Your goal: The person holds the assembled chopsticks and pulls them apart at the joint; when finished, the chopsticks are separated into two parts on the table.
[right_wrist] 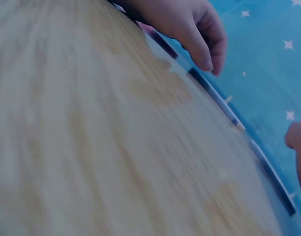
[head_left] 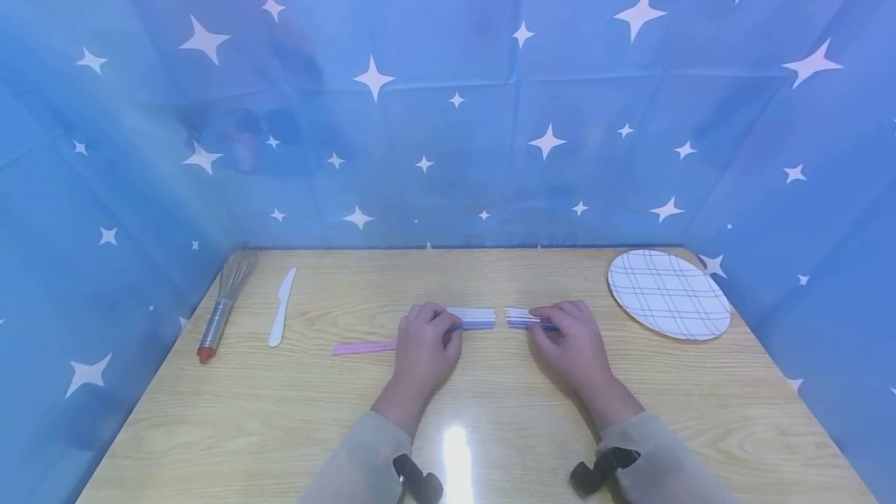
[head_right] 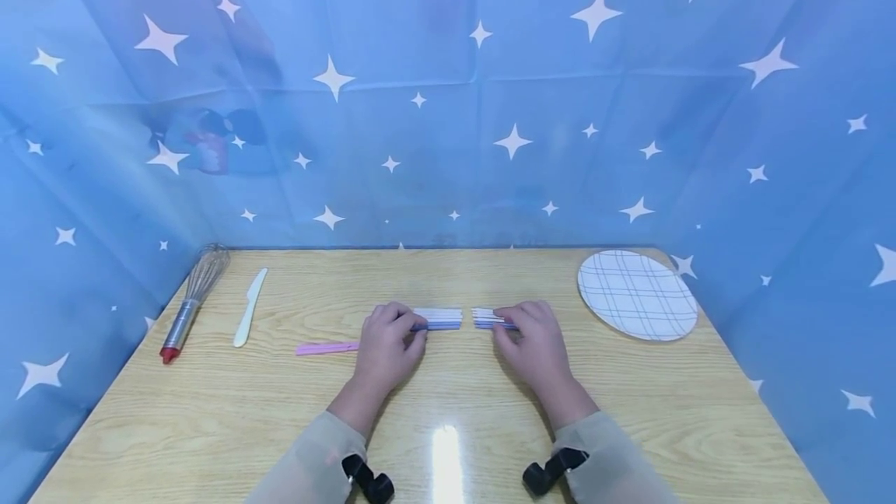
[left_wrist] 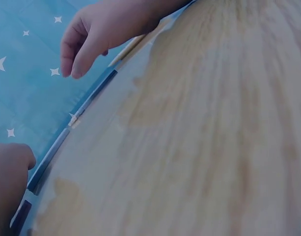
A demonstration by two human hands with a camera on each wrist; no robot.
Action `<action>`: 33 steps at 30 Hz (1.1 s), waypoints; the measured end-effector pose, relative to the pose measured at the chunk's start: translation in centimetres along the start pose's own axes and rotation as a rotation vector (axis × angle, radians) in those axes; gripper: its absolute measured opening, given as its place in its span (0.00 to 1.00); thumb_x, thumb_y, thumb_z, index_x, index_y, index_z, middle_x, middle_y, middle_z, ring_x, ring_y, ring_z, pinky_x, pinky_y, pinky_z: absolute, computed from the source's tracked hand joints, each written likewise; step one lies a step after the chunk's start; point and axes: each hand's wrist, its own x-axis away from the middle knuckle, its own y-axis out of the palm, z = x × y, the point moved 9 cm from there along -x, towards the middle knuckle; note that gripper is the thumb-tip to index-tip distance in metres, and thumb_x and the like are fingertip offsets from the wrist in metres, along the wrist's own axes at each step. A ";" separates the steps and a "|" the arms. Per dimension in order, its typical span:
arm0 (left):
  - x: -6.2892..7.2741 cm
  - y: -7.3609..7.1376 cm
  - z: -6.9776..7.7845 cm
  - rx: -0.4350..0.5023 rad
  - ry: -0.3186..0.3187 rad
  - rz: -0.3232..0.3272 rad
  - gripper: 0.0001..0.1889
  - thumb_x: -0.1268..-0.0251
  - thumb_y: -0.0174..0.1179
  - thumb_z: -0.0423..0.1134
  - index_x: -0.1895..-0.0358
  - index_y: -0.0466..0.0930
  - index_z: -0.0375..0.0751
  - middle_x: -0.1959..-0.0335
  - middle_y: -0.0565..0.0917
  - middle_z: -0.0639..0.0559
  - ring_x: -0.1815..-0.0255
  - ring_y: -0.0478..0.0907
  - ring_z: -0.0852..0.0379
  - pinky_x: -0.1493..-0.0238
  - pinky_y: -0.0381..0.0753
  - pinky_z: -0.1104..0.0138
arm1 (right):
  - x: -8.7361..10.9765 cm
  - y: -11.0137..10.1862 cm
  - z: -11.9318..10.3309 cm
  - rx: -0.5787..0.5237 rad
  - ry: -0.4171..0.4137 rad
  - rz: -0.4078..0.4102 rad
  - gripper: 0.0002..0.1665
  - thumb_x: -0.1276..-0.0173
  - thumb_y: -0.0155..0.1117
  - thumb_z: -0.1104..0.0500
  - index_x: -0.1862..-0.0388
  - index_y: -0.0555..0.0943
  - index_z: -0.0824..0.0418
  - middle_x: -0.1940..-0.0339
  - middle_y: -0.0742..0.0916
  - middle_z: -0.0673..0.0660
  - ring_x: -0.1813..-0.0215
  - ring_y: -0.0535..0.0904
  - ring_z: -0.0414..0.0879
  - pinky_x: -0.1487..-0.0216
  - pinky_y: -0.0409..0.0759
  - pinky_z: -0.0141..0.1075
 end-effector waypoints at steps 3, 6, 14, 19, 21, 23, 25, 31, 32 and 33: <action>0.1 -0.3 0.1 0.012 0.017 0.015 0.04 0.38 0.74 0.33 0.61 0.92 0.45 0.60 0.83 0.54 0.56 0.78 0.52 0.52 0.78 0.57 | -0.1 0.3 -1.0 -0.017 -0.071 0.017 0.09 0.41 0.79 0.65 0.61 0.91 0.61 0.66 0.90 0.52 0.57 0.81 0.53 0.52 0.76 0.45; 0.3 -0.5 0.2 0.014 0.043 0.044 0.04 0.39 0.73 0.33 0.61 0.92 0.44 0.60 0.83 0.54 0.57 0.78 0.52 0.54 0.77 0.58 | -0.2 0.5 -1.5 -0.023 -0.129 0.030 0.09 0.42 0.78 0.66 0.62 0.91 0.60 0.66 0.89 0.50 0.58 0.81 0.52 0.53 0.77 0.45; 0.8 -1.7 0.0 0.010 0.053 0.057 0.05 0.40 0.74 0.31 0.62 0.92 0.43 0.61 0.84 0.53 0.59 0.79 0.52 0.54 0.79 0.57 | -0.3 1.1 -1.7 -0.021 -0.093 -0.001 0.07 0.42 0.77 0.66 0.64 0.91 0.59 0.67 0.88 0.49 0.58 0.81 0.52 0.53 0.78 0.46; 1.1 -2.3 -0.3 -0.004 0.061 0.050 0.04 0.39 0.74 0.32 0.61 0.92 0.43 0.63 0.83 0.54 0.60 0.78 0.53 0.54 0.79 0.57 | -0.2 2.5 -2.5 -0.039 -0.046 -0.077 0.04 0.39 0.76 0.63 0.66 0.91 0.55 0.66 0.89 0.47 0.57 0.81 0.47 0.52 0.81 0.45; 1.3 -2.5 -0.5 -0.017 0.061 0.041 0.04 0.38 0.73 0.33 0.61 0.92 0.43 0.63 0.83 0.54 0.60 0.78 0.53 0.54 0.80 0.57 | -0.2 3.1 -3.1 -0.052 -0.053 -0.094 0.04 0.40 0.76 0.63 0.66 0.91 0.55 0.66 0.89 0.46 0.58 0.80 0.46 0.54 0.81 0.45; 1.3 -2.6 -0.7 -0.027 0.058 0.030 0.04 0.37 0.73 0.33 0.60 0.92 0.44 0.63 0.83 0.55 0.58 0.79 0.53 0.53 0.80 0.58 | -0.2 3.7 -3.7 -0.065 -0.063 -0.104 0.05 0.41 0.77 0.63 0.66 0.91 0.54 0.67 0.88 0.46 0.58 0.80 0.45 0.55 0.81 0.45; 1.4 -2.9 -1.0 -0.029 0.056 0.019 0.05 0.36 0.72 0.34 0.58 0.92 0.44 0.62 0.84 0.55 0.57 0.79 0.52 0.51 0.80 0.57 | -0.4 4.4 -4.2 -0.076 -0.069 -0.118 0.05 0.40 0.77 0.63 0.67 0.91 0.53 0.68 0.87 0.45 0.59 0.79 0.45 0.55 0.80 0.45; 1.7 -4.2 -2.5 -0.054 0.032 -0.015 0.09 0.34 0.74 0.39 0.54 0.91 0.45 0.58 0.87 0.54 0.53 0.81 0.50 0.46 0.80 0.52 | -0.9 6.5 -5.5 -0.100 -0.031 -0.189 0.03 0.35 0.74 0.60 0.66 0.91 0.50 0.66 0.86 0.41 0.57 0.78 0.42 0.52 0.79 0.43; 1.8 -4.4 -2.9 -0.063 0.025 -0.019 0.09 0.34 0.74 0.40 0.53 0.91 0.45 0.58 0.87 0.54 0.53 0.81 0.49 0.45 0.80 0.52 | -1.0 6.8 -5.6 -0.103 -0.020 -0.204 0.03 0.35 0.74 0.59 0.65 0.91 0.50 0.66 0.86 0.40 0.57 0.77 0.41 0.51 0.79 0.43; 1.8 -4.7 -3.3 -0.072 0.018 -0.020 0.09 0.34 0.74 0.40 0.54 0.91 0.45 0.58 0.87 0.53 0.53 0.82 0.49 0.44 0.80 0.51 | -1.0 7.1 -5.9 -0.109 -0.011 -0.217 0.03 0.35 0.73 0.58 0.65 0.91 0.50 0.66 0.85 0.39 0.57 0.77 0.41 0.51 0.79 0.42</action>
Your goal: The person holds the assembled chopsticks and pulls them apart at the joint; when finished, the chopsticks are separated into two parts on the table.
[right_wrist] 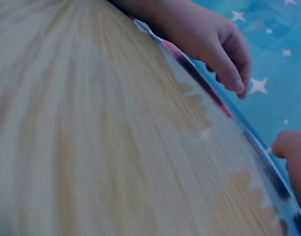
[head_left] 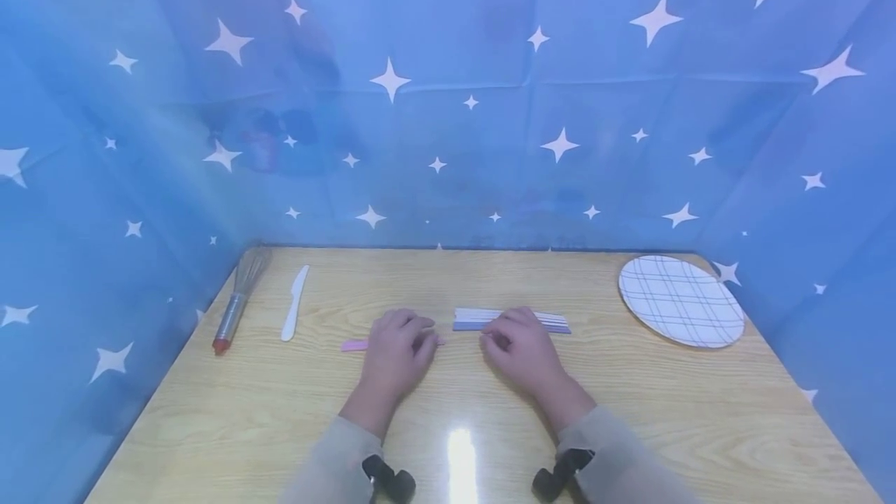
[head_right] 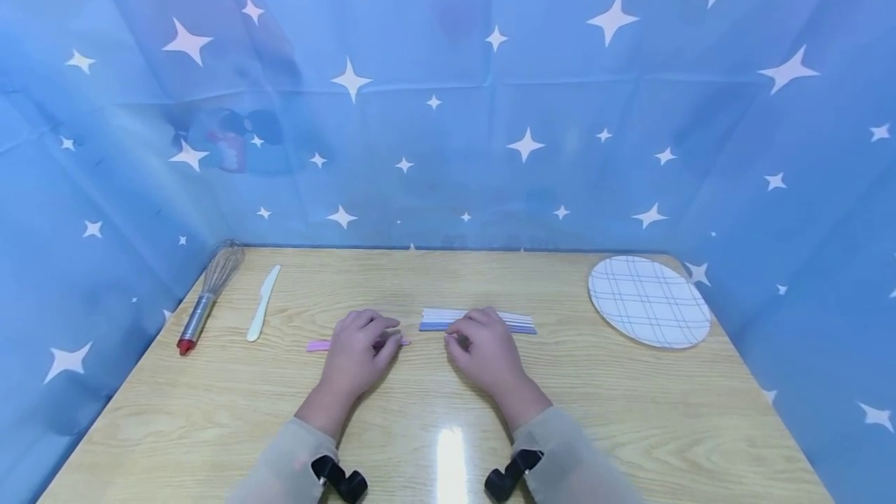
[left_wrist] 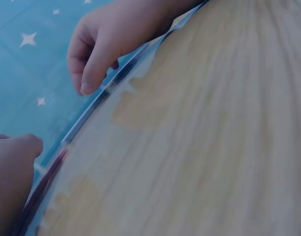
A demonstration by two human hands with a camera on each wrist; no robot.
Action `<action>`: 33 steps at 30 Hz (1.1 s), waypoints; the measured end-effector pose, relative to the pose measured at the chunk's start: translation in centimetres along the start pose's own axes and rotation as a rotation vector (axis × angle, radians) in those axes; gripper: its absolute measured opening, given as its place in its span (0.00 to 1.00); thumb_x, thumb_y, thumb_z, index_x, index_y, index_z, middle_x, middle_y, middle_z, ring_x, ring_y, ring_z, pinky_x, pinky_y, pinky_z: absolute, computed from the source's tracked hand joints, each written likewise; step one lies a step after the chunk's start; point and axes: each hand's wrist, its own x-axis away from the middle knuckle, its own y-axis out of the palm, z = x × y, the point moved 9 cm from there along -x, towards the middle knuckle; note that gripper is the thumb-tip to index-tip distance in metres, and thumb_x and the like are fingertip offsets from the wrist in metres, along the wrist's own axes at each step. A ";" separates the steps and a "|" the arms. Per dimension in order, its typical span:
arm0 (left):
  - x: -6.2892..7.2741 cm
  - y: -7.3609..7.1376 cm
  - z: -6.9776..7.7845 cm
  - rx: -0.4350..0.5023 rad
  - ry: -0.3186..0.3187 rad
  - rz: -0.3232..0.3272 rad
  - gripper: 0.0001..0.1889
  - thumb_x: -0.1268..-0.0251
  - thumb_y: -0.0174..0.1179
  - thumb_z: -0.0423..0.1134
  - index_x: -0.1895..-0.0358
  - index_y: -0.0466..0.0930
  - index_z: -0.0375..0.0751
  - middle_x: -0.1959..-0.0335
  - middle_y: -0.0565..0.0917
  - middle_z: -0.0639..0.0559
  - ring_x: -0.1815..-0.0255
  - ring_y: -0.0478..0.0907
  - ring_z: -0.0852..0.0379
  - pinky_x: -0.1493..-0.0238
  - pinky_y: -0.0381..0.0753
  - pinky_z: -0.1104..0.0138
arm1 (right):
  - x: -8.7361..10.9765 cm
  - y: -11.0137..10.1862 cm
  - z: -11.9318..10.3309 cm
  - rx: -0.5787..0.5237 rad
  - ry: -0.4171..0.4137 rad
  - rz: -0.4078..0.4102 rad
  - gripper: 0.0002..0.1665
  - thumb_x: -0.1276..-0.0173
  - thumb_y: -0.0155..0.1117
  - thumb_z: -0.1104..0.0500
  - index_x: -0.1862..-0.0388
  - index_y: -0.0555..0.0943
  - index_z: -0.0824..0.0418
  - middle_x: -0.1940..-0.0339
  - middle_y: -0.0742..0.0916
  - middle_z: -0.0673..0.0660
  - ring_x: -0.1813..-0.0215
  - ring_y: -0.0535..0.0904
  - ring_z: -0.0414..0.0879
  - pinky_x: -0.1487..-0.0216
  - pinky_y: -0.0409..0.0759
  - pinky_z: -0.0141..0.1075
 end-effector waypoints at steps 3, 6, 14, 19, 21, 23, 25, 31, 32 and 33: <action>0.6 -1.0 -1.4 -0.021 -0.027 0.006 0.08 0.33 0.73 0.40 0.55 0.91 0.44 0.59 0.87 0.52 0.53 0.82 0.48 0.45 0.80 0.51 | -0.3 1.0 -0.6 -0.017 0.026 -0.036 0.03 0.34 0.74 0.58 0.63 0.91 0.49 0.66 0.85 0.37 0.56 0.76 0.39 0.49 0.79 0.42; 1.1 -1.9 -2.6 -0.033 -0.055 0.014 0.08 0.34 0.74 0.40 0.56 0.91 0.43 0.60 0.88 0.52 0.53 0.82 0.47 0.47 0.80 0.50 | -0.7 1.9 -1.2 -0.024 0.038 -0.060 0.04 0.35 0.75 0.59 0.62 0.91 0.50 0.66 0.85 0.37 0.56 0.76 0.39 0.49 0.78 0.42; 2.0 -3.2 -5.3 -0.068 -0.092 -0.082 0.05 0.29 0.70 0.42 0.56 0.92 0.48 0.56 0.88 0.55 0.50 0.82 0.50 0.42 0.79 0.52 | -1.7 4.1 -3.4 0.011 0.004 -0.098 0.04 0.35 0.76 0.56 0.61 0.91 0.49 0.65 0.85 0.40 0.58 0.75 0.40 0.51 0.77 0.41; 2.9 -4.1 -6.6 -0.062 -0.085 -0.152 0.05 0.29 0.71 0.42 0.55 0.92 0.49 0.56 0.87 0.58 0.51 0.81 0.53 0.42 0.79 0.53 | -1.9 5.4 -4.8 0.023 -0.056 -0.102 0.07 0.34 0.76 0.53 0.57 0.92 0.50 0.63 0.84 0.42 0.56 0.74 0.42 0.50 0.75 0.41; 3.1 -4.5 -7.1 -0.048 -0.098 -0.159 0.06 0.30 0.73 0.42 0.54 0.92 0.49 0.56 0.87 0.58 0.51 0.81 0.53 0.42 0.78 0.52 | -2.0 5.7 -5.3 0.019 -0.071 -0.086 0.11 0.33 0.77 0.53 0.53 0.92 0.52 0.58 0.85 0.47 0.52 0.75 0.47 0.47 0.75 0.45; 3.3 -4.8 -7.6 -0.032 -0.119 -0.160 0.07 0.31 0.74 0.42 0.54 0.92 0.48 0.56 0.87 0.57 0.51 0.80 0.53 0.41 0.78 0.52 | -2.1 6.0 -5.5 0.017 -0.062 -0.087 0.12 0.31 0.76 0.53 0.51 0.92 0.53 0.52 0.86 0.51 0.47 0.75 0.51 0.42 0.74 0.49; 3.3 -4.8 -8.0 -0.021 -0.128 -0.166 0.07 0.31 0.74 0.41 0.53 0.92 0.48 0.55 0.87 0.57 0.50 0.80 0.53 0.41 0.78 0.53 | -2.3 6.5 -5.6 0.039 -0.035 -0.103 0.13 0.30 0.76 0.53 0.49 0.92 0.53 0.48 0.85 0.53 0.43 0.74 0.54 0.40 0.72 0.52; 3.5 -4.4 -8.6 -0.010 -0.136 -0.179 0.07 0.30 0.73 0.43 0.53 0.93 0.49 0.55 0.87 0.59 0.50 0.80 0.55 0.41 0.77 0.54 | -2.3 7.6 -5.2 0.135 0.027 -0.168 0.09 0.28 0.75 0.51 0.53 0.93 0.50 0.49 0.84 0.50 0.41 0.72 0.53 0.38 0.70 0.55; 3.5 -4.4 -8.6 -0.009 -0.138 -0.179 0.07 0.30 0.74 0.43 0.54 0.93 0.50 0.55 0.87 0.59 0.50 0.80 0.55 0.41 0.77 0.54 | -2.2 7.7 -5.3 0.137 0.019 -0.166 0.08 0.28 0.76 0.52 0.54 0.93 0.50 0.50 0.85 0.49 0.42 0.73 0.53 0.39 0.71 0.55; 3.5 -4.4 -8.6 -0.009 -0.143 -0.181 0.06 0.30 0.74 0.43 0.54 0.93 0.50 0.55 0.87 0.59 0.51 0.79 0.55 0.42 0.77 0.55 | -2.2 7.7 -5.3 0.135 0.011 -0.162 0.07 0.28 0.76 0.52 0.55 0.93 0.50 0.50 0.85 0.49 0.42 0.73 0.53 0.39 0.71 0.54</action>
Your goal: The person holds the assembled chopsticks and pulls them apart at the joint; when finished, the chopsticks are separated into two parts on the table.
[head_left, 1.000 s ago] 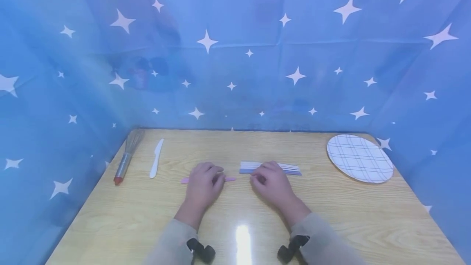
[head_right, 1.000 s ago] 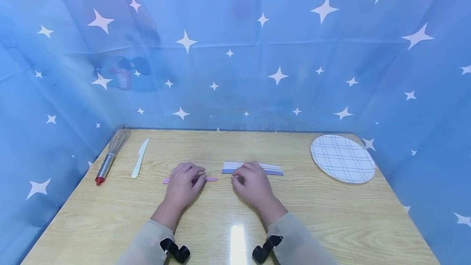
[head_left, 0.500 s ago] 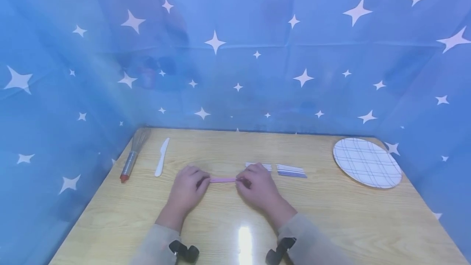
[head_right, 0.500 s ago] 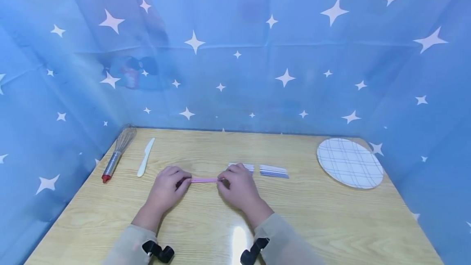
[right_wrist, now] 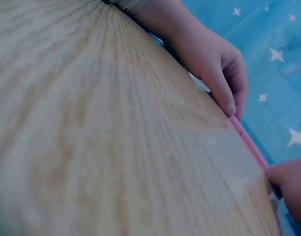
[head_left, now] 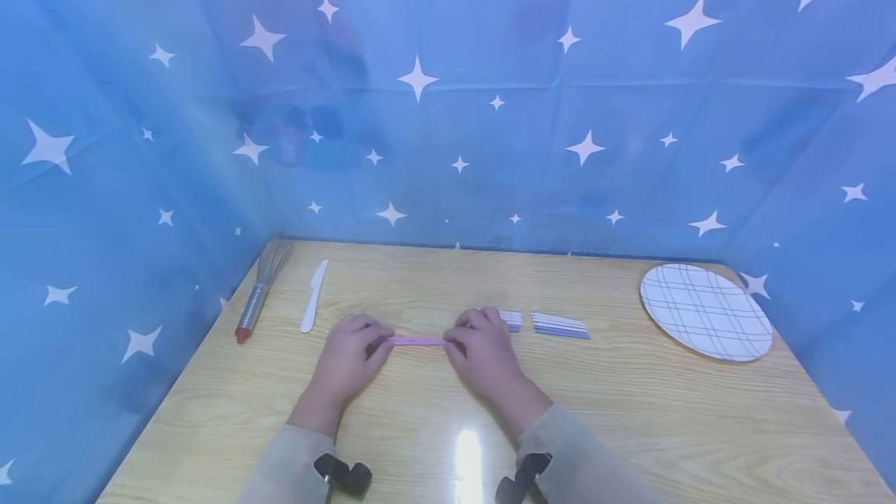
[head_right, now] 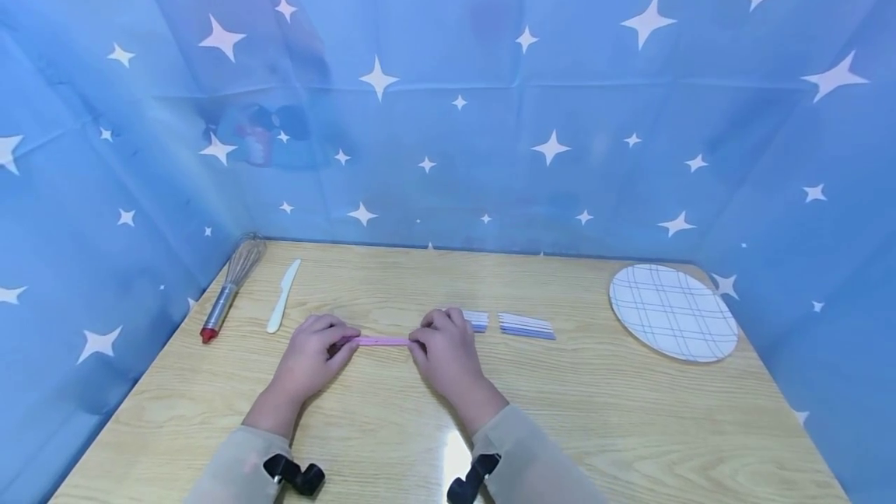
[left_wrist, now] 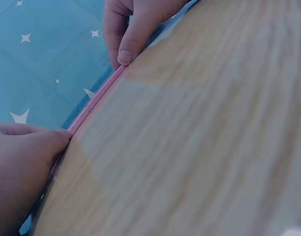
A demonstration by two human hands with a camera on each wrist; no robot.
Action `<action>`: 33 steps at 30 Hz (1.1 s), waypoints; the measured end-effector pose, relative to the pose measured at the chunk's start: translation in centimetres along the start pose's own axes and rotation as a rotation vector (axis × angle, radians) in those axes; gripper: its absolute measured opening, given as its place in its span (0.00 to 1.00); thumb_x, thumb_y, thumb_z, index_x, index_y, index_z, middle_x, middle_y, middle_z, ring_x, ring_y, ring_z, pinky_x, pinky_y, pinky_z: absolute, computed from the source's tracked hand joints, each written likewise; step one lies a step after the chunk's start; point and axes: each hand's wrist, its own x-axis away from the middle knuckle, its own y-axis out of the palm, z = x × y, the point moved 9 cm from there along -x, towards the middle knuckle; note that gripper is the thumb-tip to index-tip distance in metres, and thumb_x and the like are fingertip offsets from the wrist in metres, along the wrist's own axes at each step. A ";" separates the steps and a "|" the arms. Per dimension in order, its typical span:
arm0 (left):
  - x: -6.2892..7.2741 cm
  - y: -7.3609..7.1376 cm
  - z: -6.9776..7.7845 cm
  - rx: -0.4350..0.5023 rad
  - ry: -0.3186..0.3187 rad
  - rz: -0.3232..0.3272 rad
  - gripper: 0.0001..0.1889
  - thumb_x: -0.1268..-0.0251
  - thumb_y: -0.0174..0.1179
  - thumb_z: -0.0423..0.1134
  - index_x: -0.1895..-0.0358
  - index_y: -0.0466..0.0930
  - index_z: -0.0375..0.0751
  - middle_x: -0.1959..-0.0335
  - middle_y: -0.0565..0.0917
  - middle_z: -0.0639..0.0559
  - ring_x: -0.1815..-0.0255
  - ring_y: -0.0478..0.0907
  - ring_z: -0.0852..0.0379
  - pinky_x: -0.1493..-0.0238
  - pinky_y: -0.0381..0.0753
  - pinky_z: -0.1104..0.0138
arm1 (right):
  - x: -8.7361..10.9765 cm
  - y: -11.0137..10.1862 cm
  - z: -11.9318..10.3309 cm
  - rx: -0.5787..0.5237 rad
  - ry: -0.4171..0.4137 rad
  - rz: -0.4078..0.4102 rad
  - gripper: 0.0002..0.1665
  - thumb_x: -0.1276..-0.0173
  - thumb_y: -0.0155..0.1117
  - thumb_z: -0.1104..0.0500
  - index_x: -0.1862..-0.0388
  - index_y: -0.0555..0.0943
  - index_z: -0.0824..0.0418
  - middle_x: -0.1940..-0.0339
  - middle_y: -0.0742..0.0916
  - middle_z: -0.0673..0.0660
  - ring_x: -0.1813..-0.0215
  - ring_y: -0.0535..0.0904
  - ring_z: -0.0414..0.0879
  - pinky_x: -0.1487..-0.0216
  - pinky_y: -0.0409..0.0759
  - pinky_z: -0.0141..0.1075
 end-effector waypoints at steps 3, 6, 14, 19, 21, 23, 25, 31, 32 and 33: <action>0.0 0.1 0.0 -0.005 -0.011 -0.012 0.06 0.30 0.74 0.43 0.54 0.93 0.51 0.55 0.87 0.60 0.50 0.79 0.56 0.41 0.76 0.55 | 0.1 -0.2 -0.1 -0.012 -0.019 0.022 0.04 0.29 0.77 0.54 0.58 0.94 0.50 0.53 0.85 0.49 0.44 0.73 0.53 0.41 0.72 0.54; -0.1 0.2 0.0 -0.009 -0.016 -0.017 0.05 0.30 0.74 0.42 0.55 0.93 0.51 0.55 0.87 0.60 0.50 0.79 0.55 0.40 0.77 0.54 | 0.1 -0.3 -0.2 -0.016 -0.016 0.029 0.03 0.30 0.78 0.54 0.59 0.93 0.50 0.54 0.85 0.49 0.45 0.74 0.53 0.41 0.72 0.54; 0.0 0.1 0.1 0.009 -0.020 -0.014 0.04 0.32 0.75 0.40 0.57 0.92 0.51 0.56 0.87 0.61 0.51 0.79 0.57 0.40 0.77 0.55 | 0.0 0.3 -0.2 -0.023 0.071 -0.073 0.03 0.28 0.75 0.55 0.57 0.90 0.51 0.55 0.83 0.48 0.46 0.73 0.51 0.40 0.71 0.52; -0.1 0.0 0.1 0.034 -0.019 0.002 0.05 0.33 0.76 0.39 0.57 0.92 0.52 0.57 0.87 0.63 0.53 0.79 0.59 0.42 0.77 0.57 | 0.0 0.6 0.0 -0.020 0.109 -0.114 0.03 0.26 0.73 0.54 0.57 0.87 0.50 0.55 0.82 0.47 0.44 0.73 0.52 0.37 0.70 0.52; -0.1 -0.1 0.2 0.035 -0.016 0.009 0.06 0.34 0.77 0.39 0.57 0.92 0.52 0.57 0.87 0.63 0.53 0.79 0.59 0.42 0.77 0.56 | 0.1 0.6 0.0 -0.018 0.107 -0.114 0.03 0.25 0.72 0.54 0.57 0.86 0.50 0.55 0.82 0.47 0.43 0.72 0.52 0.36 0.69 0.52; -0.1 -0.2 0.2 0.037 -0.015 0.017 0.07 0.35 0.77 0.38 0.57 0.92 0.52 0.58 0.87 0.63 0.54 0.79 0.59 0.42 0.77 0.56 | 0.1 0.6 0.0 -0.014 0.102 -0.108 0.03 0.25 0.72 0.54 0.58 0.85 0.50 0.55 0.82 0.47 0.44 0.72 0.52 0.36 0.69 0.52; -0.1 -0.3 0.2 0.043 -0.015 0.027 0.08 0.36 0.78 0.38 0.57 0.92 0.52 0.58 0.87 0.63 0.54 0.79 0.59 0.41 0.76 0.56 | 0.1 0.6 0.0 -0.011 0.102 -0.101 0.03 0.24 0.71 0.53 0.58 0.85 0.50 0.55 0.82 0.46 0.44 0.72 0.51 0.36 0.69 0.52; -0.1 -0.6 0.0 0.043 -0.042 0.052 0.07 0.36 0.78 0.41 0.58 0.92 0.52 0.60 0.88 0.63 0.54 0.81 0.58 0.40 0.77 0.55 | 0.1 0.4 0.1 -0.014 0.103 -0.080 0.04 0.22 0.69 0.51 0.57 0.84 0.49 0.55 0.82 0.47 0.44 0.72 0.51 0.35 0.68 0.52; -0.1 -0.6 0.0 0.041 -0.049 0.056 0.07 0.36 0.78 0.42 0.58 0.92 0.52 0.60 0.88 0.63 0.54 0.81 0.58 0.41 0.77 0.54 | 0.1 0.3 0.1 -0.017 0.101 -0.075 0.04 0.22 0.68 0.51 0.57 0.84 0.49 0.55 0.83 0.47 0.44 0.73 0.52 0.35 0.68 0.53; -0.1 -0.7 -0.1 0.041 -0.056 0.061 0.06 0.36 0.78 0.43 0.58 0.92 0.52 0.60 0.88 0.63 0.54 0.81 0.57 0.41 0.77 0.55 | 0.2 0.2 0.1 -0.022 0.101 -0.072 0.04 0.21 0.68 0.52 0.57 0.84 0.50 0.55 0.83 0.47 0.44 0.73 0.52 0.34 0.68 0.53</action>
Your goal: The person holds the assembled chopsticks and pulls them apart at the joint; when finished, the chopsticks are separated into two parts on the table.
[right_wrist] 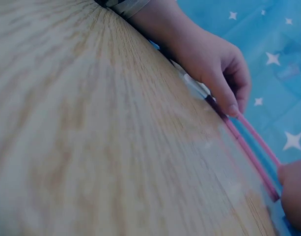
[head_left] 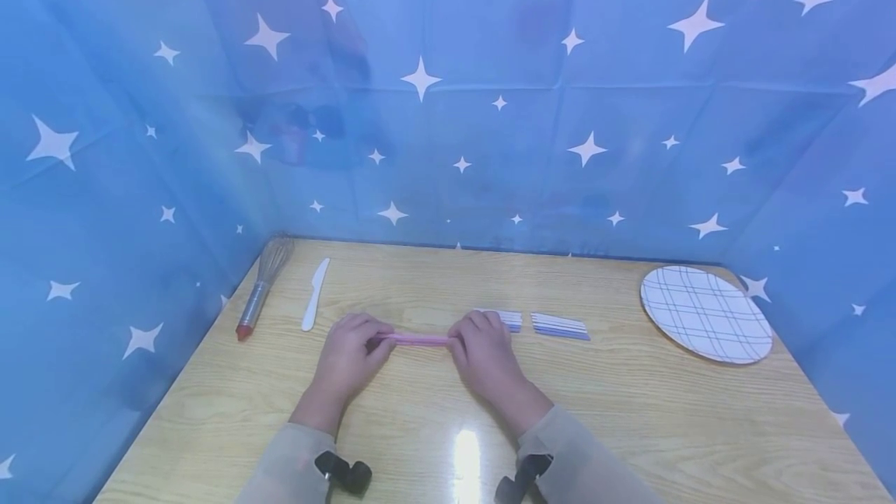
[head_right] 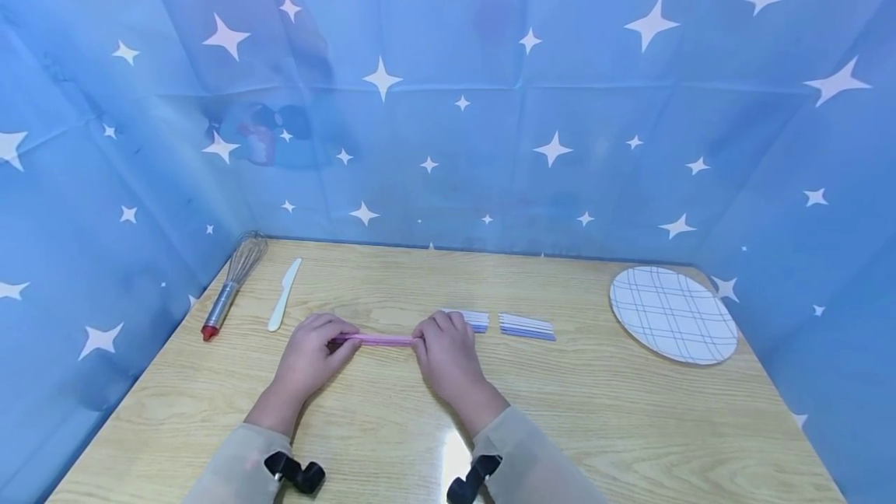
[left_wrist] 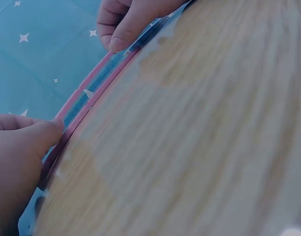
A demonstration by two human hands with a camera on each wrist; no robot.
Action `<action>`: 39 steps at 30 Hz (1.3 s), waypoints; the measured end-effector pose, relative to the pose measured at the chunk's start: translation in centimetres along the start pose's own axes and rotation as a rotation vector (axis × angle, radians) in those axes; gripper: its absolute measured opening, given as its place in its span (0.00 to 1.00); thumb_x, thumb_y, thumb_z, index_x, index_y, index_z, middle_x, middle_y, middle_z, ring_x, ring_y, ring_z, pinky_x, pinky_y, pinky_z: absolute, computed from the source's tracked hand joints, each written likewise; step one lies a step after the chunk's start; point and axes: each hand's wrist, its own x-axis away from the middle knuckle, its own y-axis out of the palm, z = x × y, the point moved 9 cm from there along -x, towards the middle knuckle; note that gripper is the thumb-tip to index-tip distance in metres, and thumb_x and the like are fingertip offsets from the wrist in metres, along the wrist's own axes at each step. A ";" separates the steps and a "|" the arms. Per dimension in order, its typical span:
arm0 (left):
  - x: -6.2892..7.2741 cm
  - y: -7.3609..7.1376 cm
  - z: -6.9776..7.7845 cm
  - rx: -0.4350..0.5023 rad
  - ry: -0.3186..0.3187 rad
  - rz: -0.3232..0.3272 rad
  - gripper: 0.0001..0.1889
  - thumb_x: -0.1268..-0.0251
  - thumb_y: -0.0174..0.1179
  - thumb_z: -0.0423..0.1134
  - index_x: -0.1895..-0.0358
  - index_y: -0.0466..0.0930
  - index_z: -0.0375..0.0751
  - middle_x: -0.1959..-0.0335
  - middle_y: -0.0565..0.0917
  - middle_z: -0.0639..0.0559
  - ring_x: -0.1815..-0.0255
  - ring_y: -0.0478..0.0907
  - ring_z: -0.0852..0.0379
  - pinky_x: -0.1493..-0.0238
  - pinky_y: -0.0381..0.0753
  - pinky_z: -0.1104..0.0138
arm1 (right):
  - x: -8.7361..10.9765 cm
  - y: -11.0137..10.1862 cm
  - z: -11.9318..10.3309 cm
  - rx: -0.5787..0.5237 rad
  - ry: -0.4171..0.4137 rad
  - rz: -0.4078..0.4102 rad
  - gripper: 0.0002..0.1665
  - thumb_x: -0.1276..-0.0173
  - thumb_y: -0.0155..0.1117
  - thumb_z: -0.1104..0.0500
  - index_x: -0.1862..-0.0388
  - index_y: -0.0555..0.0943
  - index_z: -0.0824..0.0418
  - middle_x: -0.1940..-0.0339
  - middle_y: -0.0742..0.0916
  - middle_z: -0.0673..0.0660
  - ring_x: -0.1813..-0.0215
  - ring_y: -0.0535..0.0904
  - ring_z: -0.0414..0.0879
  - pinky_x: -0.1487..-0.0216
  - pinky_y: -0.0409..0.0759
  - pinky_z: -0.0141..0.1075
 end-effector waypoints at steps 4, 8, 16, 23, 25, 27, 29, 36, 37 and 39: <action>0.0 -0.3 -0.2 -0.007 -0.033 0.031 0.08 0.38 0.79 0.45 0.59 0.92 0.51 0.61 0.89 0.62 0.55 0.81 0.57 0.45 0.79 0.56 | 0.1 -0.1 0.1 -0.019 -0.001 0.010 0.04 0.21 0.67 0.52 0.56 0.84 0.50 0.57 0.84 0.45 0.47 0.74 0.49 0.35 0.69 0.52; 0.0 -0.7 -0.1 -0.005 -0.049 0.073 0.09 0.40 0.80 0.45 0.60 0.92 0.49 0.63 0.88 0.60 0.60 0.79 0.58 0.52 0.80 0.58 | 0.2 -0.4 0.2 -0.037 -0.013 0.023 0.05 0.21 0.66 0.52 0.54 0.86 0.50 0.58 0.85 0.44 0.51 0.75 0.46 0.38 0.71 0.48; -0.1 -0.9 0.1 -0.003 -0.065 0.092 0.11 0.41 0.81 0.47 0.62 0.92 0.48 0.66 0.87 0.58 0.62 0.78 0.58 0.53 0.79 0.59 | 0.4 -1.6 -0.1 -0.065 -0.100 0.126 0.08 0.24 0.69 0.53 0.51 0.89 0.52 0.60 0.86 0.44 0.53 0.77 0.45 0.45 0.75 0.44; 0.0 -0.8 0.2 -0.005 -0.088 0.090 0.14 0.45 0.83 0.50 0.64 0.90 0.49 0.66 0.86 0.60 0.61 0.77 0.59 0.53 0.80 0.59 | 0.7 -1.9 0.7 -0.049 -0.094 0.126 0.05 0.24 0.71 0.51 0.55 0.90 0.47 0.61 0.86 0.41 0.54 0.75 0.43 0.48 0.75 0.41; -0.1 -0.6 0.3 -0.005 -0.095 0.077 0.14 0.45 0.83 0.51 0.64 0.90 0.49 0.66 0.86 0.61 0.60 0.78 0.59 0.52 0.80 0.59 | 0.9 -2.0 1.0 -0.050 -0.078 0.116 0.05 0.24 0.71 0.50 0.54 0.90 0.47 0.60 0.86 0.41 0.53 0.76 0.42 0.47 0.76 0.42; -0.1 -0.3 0.4 -0.002 -0.102 0.060 0.14 0.44 0.82 0.52 0.64 0.90 0.50 0.65 0.86 0.61 0.60 0.78 0.60 0.50 0.80 0.59 | 1.1 -2.2 1.2 -0.053 -0.068 0.111 0.05 0.24 0.71 0.50 0.54 0.90 0.46 0.59 0.86 0.40 0.52 0.76 0.42 0.45 0.76 0.42; -0.1 -0.1 0.6 -0.001 -0.101 0.048 0.14 0.43 0.82 0.52 0.63 0.90 0.50 0.66 0.85 0.62 0.60 0.77 0.60 0.50 0.79 0.59 | 1.2 -2.3 1.3 -0.050 -0.060 0.102 0.05 0.23 0.71 0.51 0.54 0.90 0.46 0.58 0.87 0.41 0.51 0.76 0.42 0.43 0.76 0.43; -0.3 0.6 1.6 -0.014 -0.043 0.044 0.12 0.39 0.80 0.50 0.61 0.91 0.49 0.63 0.87 0.60 0.58 0.79 0.58 0.48 0.80 0.58 | 1.9 -3.0 2.1 -0.063 -0.045 0.114 0.05 0.26 0.73 0.52 0.54 0.90 0.46 0.56 0.87 0.40 0.50 0.76 0.41 0.41 0.75 0.44; -0.4 0.7 1.8 -0.013 -0.032 0.044 0.12 0.39 0.80 0.50 0.60 0.91 0.48 0.63 0.87 0.59 0.58 0.79 0.57 0.49 0.80 0.58 | 2.0 -3.2 2.3 -0.063 -0.048 0.120 0.05 0.26 0.74 0.52 0.53 0.90 0.46 0.56 0.87 0.40 0.49 0.76 0.41 0.42 0.75 0.44; -0.5 1.0 2.2 -0.015 -0.014 0.044 0.12 0.38 0.80 0.49 0.60 0.91 0.48 0.63 0.87 0.59 0.57 0.79 0.57 0.48 0.80 0.57 | 2.3 -3.5 2.6 -0.065 -0.059 0.136 0.06 0.27 0.75 0.52 0.53 0.91 0.46 0.55 0.87 0.39 0.49 0.76 0.40 0.42 0.76 0.44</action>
